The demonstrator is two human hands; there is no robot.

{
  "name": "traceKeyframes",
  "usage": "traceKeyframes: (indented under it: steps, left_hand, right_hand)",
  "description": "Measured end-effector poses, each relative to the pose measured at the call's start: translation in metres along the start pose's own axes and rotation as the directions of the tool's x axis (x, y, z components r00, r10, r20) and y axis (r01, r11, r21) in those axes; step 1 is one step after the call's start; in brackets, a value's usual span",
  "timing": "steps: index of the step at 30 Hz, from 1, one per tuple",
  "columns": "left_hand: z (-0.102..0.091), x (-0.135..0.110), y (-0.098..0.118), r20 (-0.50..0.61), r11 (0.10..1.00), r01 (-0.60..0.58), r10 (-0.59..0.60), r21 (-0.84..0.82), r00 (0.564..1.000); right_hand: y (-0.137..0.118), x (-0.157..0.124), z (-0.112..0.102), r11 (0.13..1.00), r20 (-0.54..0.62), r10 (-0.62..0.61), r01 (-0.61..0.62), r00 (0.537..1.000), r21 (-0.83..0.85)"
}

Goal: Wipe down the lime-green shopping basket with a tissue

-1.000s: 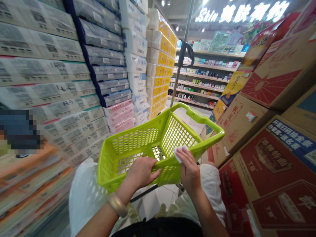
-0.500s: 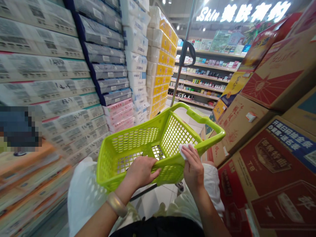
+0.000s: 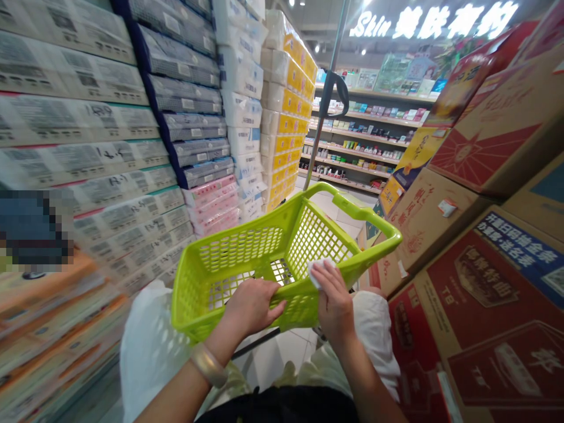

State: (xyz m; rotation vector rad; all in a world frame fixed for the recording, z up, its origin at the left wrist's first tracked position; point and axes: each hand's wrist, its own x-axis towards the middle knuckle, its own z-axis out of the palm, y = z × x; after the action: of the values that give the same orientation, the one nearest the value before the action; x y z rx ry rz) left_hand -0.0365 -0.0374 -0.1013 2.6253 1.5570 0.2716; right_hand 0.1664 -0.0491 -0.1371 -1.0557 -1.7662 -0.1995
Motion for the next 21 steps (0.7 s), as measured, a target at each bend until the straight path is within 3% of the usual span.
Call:
traceKeyframes:
  steps: [2, 4, 10, 12, 15, 17, 21]
  left_hand:
    - [-0.001, 0.0, 0.0, 0.011, 1.0, -0.005, 0.004, 0.003, 1.0]
    - [-0.002, 0.0, 0.0, 0.016, 1.0, -0.01, 0.01, 0.004, 1.0]
    - [0.0, 0.0, -0.001, 0.009, 1.0, -0.004, 0.004, 0.002, 1.0]
    - [0.001, 0.001, -0.001, 0.008, 1.0, -0.002, 0.002, 0.004, 1.0]
    - [0.001, 0.0, -0.001, 0.008, 1.0, -0.012, 0.012, -0.005, 1.0]
    - [0.0, -0.001, -0.001, 0.007, 1.0, -0.016, 0.016, -0.01, 1.0]
    - [0.0, -0.001, -0.001, 0.01, 1.0, -0.01, 0.01, -0.001, 1.0]
  right_hand:
    - [-0.008, -0.004, 0.006, 0.994, 0.137, -0.085, 0.076, 0.987, 0.073]
    - [-0.01, -0.005, 0.008, 0.988, 0.184, -0.128, 0.11, 0.975, 0.105]
    - [0.013, 0.005, -0.009, 0.996, -0.089, 0.059, -0.064, 0.994, -0.058]
    - [0.009, 0.005, -0.006, 0.996, -0.067, 0.068, -0.071, 0.995, -0.056]
    - [-0.003, -0.001, 0.004, 0.999, 0.107, -0.033, 0.031, 0.994, 0.021]
    - [-0.005, -0.004, 0.007, 0.995, 0.164, -0.09, 0.081, 0.982, 0.058]
    - [0.008, 0.002, -0.002, 1.0, -0.015, 0.01, -0.01, 1.0, -0.013]
